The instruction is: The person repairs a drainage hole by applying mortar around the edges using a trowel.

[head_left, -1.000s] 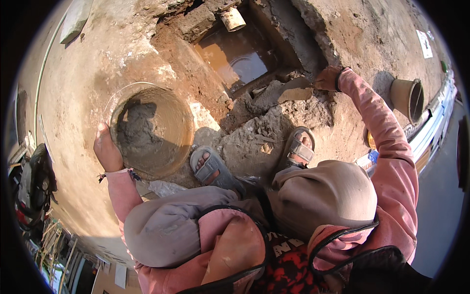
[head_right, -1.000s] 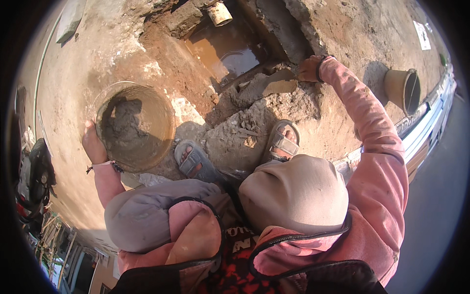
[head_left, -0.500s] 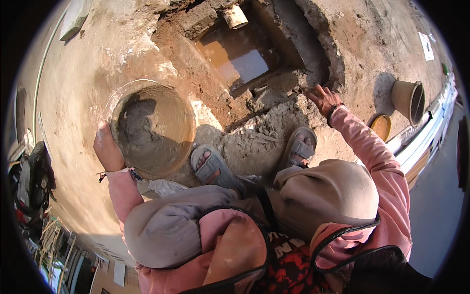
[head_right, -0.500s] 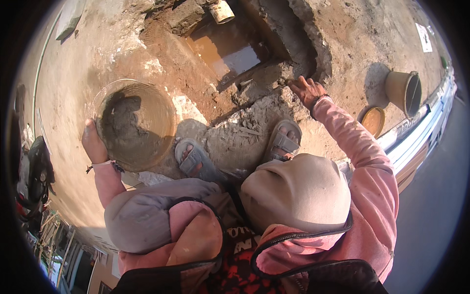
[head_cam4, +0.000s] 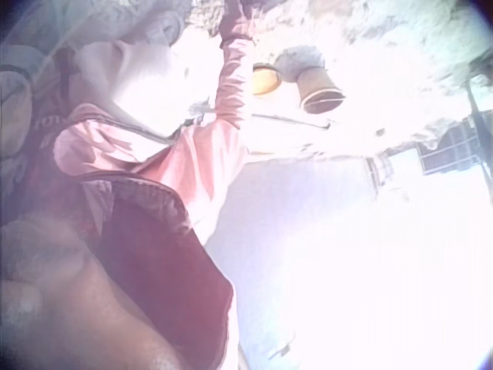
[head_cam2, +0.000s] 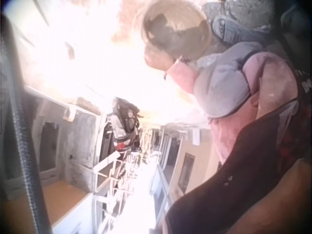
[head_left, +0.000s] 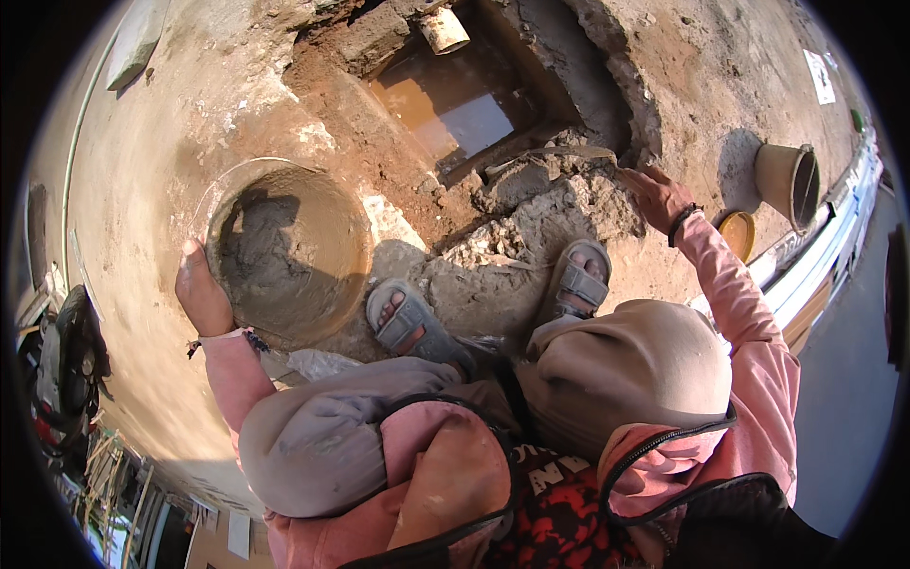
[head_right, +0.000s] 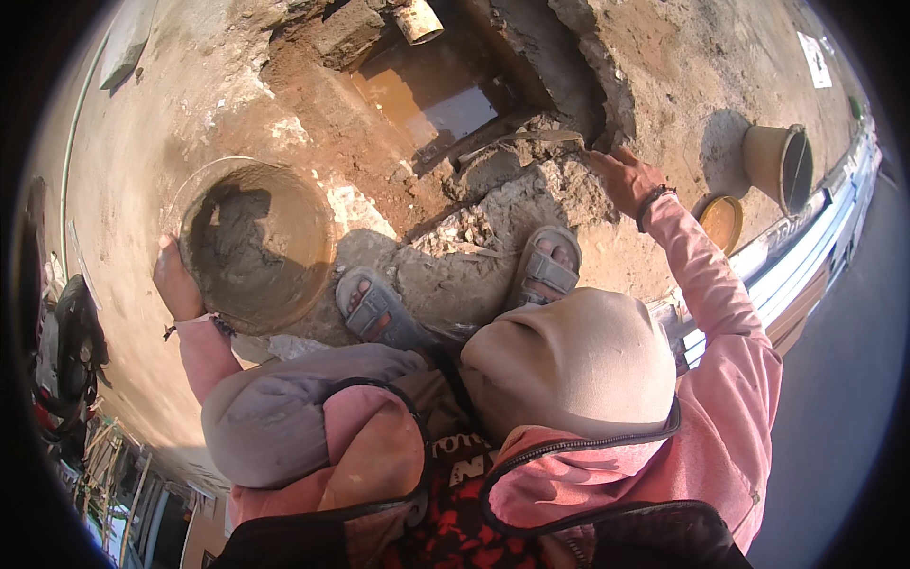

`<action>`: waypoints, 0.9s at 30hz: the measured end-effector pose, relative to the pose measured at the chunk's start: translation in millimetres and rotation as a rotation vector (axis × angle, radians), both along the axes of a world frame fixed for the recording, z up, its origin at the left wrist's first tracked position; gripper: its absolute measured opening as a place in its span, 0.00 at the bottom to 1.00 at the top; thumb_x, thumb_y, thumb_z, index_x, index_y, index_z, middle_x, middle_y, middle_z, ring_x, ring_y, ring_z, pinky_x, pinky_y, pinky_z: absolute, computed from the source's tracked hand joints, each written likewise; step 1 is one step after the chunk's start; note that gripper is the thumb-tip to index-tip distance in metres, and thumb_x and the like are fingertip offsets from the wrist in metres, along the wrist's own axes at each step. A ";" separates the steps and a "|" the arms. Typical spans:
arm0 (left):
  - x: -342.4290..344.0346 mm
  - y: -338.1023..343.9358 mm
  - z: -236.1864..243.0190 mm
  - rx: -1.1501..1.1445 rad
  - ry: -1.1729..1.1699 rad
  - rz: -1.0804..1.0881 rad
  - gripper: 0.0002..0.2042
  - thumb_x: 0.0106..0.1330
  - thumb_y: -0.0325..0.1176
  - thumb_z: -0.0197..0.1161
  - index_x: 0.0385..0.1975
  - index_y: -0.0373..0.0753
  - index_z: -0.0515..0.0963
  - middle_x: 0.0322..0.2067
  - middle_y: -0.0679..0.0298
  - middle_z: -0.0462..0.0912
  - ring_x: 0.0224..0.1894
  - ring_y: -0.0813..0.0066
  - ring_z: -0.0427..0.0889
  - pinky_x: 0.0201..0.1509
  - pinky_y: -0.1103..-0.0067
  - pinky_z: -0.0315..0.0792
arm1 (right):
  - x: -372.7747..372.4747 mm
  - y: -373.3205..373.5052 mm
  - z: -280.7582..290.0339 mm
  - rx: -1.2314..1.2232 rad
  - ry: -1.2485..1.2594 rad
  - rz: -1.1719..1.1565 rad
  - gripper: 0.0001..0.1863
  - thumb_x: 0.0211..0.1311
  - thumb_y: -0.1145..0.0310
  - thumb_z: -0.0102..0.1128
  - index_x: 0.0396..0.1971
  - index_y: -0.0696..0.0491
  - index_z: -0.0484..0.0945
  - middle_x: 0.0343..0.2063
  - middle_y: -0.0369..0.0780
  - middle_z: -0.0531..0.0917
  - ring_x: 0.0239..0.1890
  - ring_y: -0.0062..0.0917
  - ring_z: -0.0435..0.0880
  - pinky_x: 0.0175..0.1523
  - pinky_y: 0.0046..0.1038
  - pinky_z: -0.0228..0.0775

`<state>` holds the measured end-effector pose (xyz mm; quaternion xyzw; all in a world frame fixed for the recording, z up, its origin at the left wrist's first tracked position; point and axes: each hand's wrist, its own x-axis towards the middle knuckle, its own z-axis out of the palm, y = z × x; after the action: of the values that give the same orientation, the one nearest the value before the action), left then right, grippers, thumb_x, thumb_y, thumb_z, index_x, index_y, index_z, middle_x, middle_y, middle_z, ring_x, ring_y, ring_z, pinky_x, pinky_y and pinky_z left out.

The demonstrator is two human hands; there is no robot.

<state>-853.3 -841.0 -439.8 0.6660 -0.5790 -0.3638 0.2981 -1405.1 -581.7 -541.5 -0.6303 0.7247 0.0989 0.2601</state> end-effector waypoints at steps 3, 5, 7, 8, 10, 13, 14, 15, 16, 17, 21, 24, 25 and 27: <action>6.1 -4.5 -1.7 0.047 -0.006 -0.040 0.23 0.69 0.47 0.48 0.39 0.27 0.76 0.35 0.63 0.78 0.37 0.79 0.73 0.44 0.82 0.67 | -1.0 -11.8 3.0 0.044 0.067 0.139 0.26 0.53 0.73 0.46 0.54 0.35 0.69 0.39 0.40 0.75 0.41 0.39 0.78 0.44 0.38 0.73; 3.0 -2.3 -3.1 0.019 -0.043 -0.025 0.23 0.69 0.47 0.48 0.39 0.27 0.76 0.35 0.63 0.78 0.37 0.79 0.73 0.44 0.81 0.68 | -8.9 -18.0 -1.1 0.147 0.105 0.181 0.25 0.55 0.72 0.45 0.53 0.33 0.69 0.41 0.38 0.74 0.41 0.37 0.78 0.46 0.38 0.72; 2.7 -2.5 -2.3 -0.009 -0.060 -0.021 0.24 0.69 0.47 0.48 0.39 0.27 0.76 0.36 0.62 0.78 0.38 0.78 0.73 0.44 0.81 0.68 | -21.7 -21.6 6.3 0.148 0.110 0.189 0.24 0.55 0.72 0.45 0.52 0.34 0.71 0.41 0.39 0.74 0.42 0.38 0.78 0.46 0.38 0.72; 3.8 -3.1 -1.4 -0.021 -0.058 -0.028 0.24 0.69 0.47 0.48 0.40 0.27 0.76 0.36 0.62 0.78 0.38 0.78 0.73 0.44 0.81 0.68 | -27.5 -24.4 11.2 0.149 0.113 0.194 0.24 0.55 0.72 0.45 0.52 0.34 0.71 0.42 0.39 0.74 0.43 0.38 0.78 0.47 0.38 0.72; 9.1 0.5 -2.7 -0.012 -0.034 -0.043 0.24 0.69 0.47 0.48 0.40 0.27 0.76 0.36 0.62 0.78 0.38 0.78 0.73 0.45 0.81 0.68 | -29.9 -19.4 14.4 0.171 0.106 0.186 0.25 0.55 0.73 0.45 0.52 0.35 0.72 0.44 0.39 0.75 0.43 0.38 0.78 0.46 0.37 0.73; 10.7 -1.0 0.9 0.000 -0.005 -0.049 0.24 0.69 0.48 0.48 0.41 0.27 0.75 0.37 0.62 0.78 0.38 0.77 0.74 0.45 0.80 0.68 | -29.5 -22.4 15.6 0.195 0.150 0.232 0.26 0.55 0.74 0.44 0.54 0.36 0.70 0.47 0.39 0.75 0.44 0.37 0.78 0.45 0.36 0.73; 7.5 -2.0 1.9 0.000 -0.023 -0.047 0.24 0.69 0.48 0.47 0.41 0.27 0.75 0.37 0.62 0.78 0.38 0.77 0.74 0.45 0.80 0.68 | -30.5 -26.0 17.4 0.136 0.118 0.207 0.26 0.55 0.74 0.44 0.54 0.36 0.70 0.47 0.40 0.75 0.44 0.37 0.78 0.45 0.36 0.74; 4.4 -3.1 2.9 0.000 -0.040 -0.046 0.24 0.69 0.48 0.47 0.41 0.27 0.76 0.37 0.62 0.78 0.38 0.77 0.74 0.45 0.80 0.68 | -32.6 -30.7 20.6 0.076 0.086 0.182 0.26 0.54 0.74 0.45 0.54 0.36 0.70 0.46 0.40 0.75 0.44 0.37 0.78 0.45 0.36 0.74; 5.8 -3.4 0.9 0.004 -0.027 -0.026 0.24 0.69 0.48 0.47 0.41 0.27 0.76 0.37 0.61 0.78 0.38 0.77 0.74 0.45 0.80 0.68 | -28.6 -31.4 25.2 0.026 0.055 0.152 0.27 0.54 0.75 0.45 0.55 0.36 0.69 0.46 0.40 0.75 0.44 0.37 0.78 0.44 0.36 0.74; 7.8 -4.0 -1.5 0.007 -0.014 -0.007 0.24 0.69 0.48 0.47 0.41 0.27 0.76 0.37 0.61 0.78 0.38 0.77 0.74 0.45 0.80 0.68 | -26.2 -30.1 13.4 0.025 0.063 0.089 0.28 0.53 0.75 0.47 0.55 0.36 0.68 0.43 0.41 0.75 0.43 0.37 0.78 0.42 0.35 0.75; 9.8 -6.6 2.5 0.021 -0.137 -0.039 0.24 0.69 0.48 0.47 0.41 0.27 0.76 0.37 0.61 0.78 0.39 0.77 0.74 0.46 0.80 0.68 | -16.1 -23.0 -21.8 0.211 0.171 0.118 0.30 0.52 0.74 0.46 0.57 0.34 0.66 0.44 0.42 0.72 0.45 0.41 0.76 0.46 0.40 0.71; 1.4 -4.0 0.1 0.017 -0.037 -0.016 0.24 0.69 0.47 0.48 0.41 0.27 0.76 0.37 0.61 0.78 0.39 0.77 0.74 0.46 0.81 0.68 | -15.3 -7.3 -22.7 -0.024 0.094 0.024 0.26 0.53 0.75 0.45 0.53 0.39 0.71 0.38 0.43 0.75 0.39 0.40 0.78 0.42 0.38 0.72; 4.7 -4.0 -2.6 0.020 -0.025 0.000 0.24 0.69 0.47 0.48 0.41 0.27 0.76 0.37 0.61 0.78 0.39 0.77 0.74 0.46 0.81 0.68 | -13.0 -4.3 -26.4 -0.037 0.083 0.015 0.25 0.52 0.75 0.45 0.52 0.40 0.72 0.36 0.42 0.75 0.38 0.39 0.78 0.41 0.38 0.72; 10.9 -6.7 -2.3 0.010 -0.002 0.034 0.24 0.69 0.47 0.47 0.41 0.27 0.76 0.37 0.62 0.78 0.39 0.77 0.74 0.46 0.81 0.68 | 4.2 -2.6 -32.4 -0.029 0.058 0.051 0.25 0.52 0.75 0.45 0.52 0.39 0.72 0.36 0.42 0.75 0.38 0.39 0.78 0.40 0.37 0.73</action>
<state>-842.4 -847.7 -442.1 0.6775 -0.5662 -0.3609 0.3005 -1401.0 -584.3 -573.9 -0.6492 0.7170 0.1132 0.2273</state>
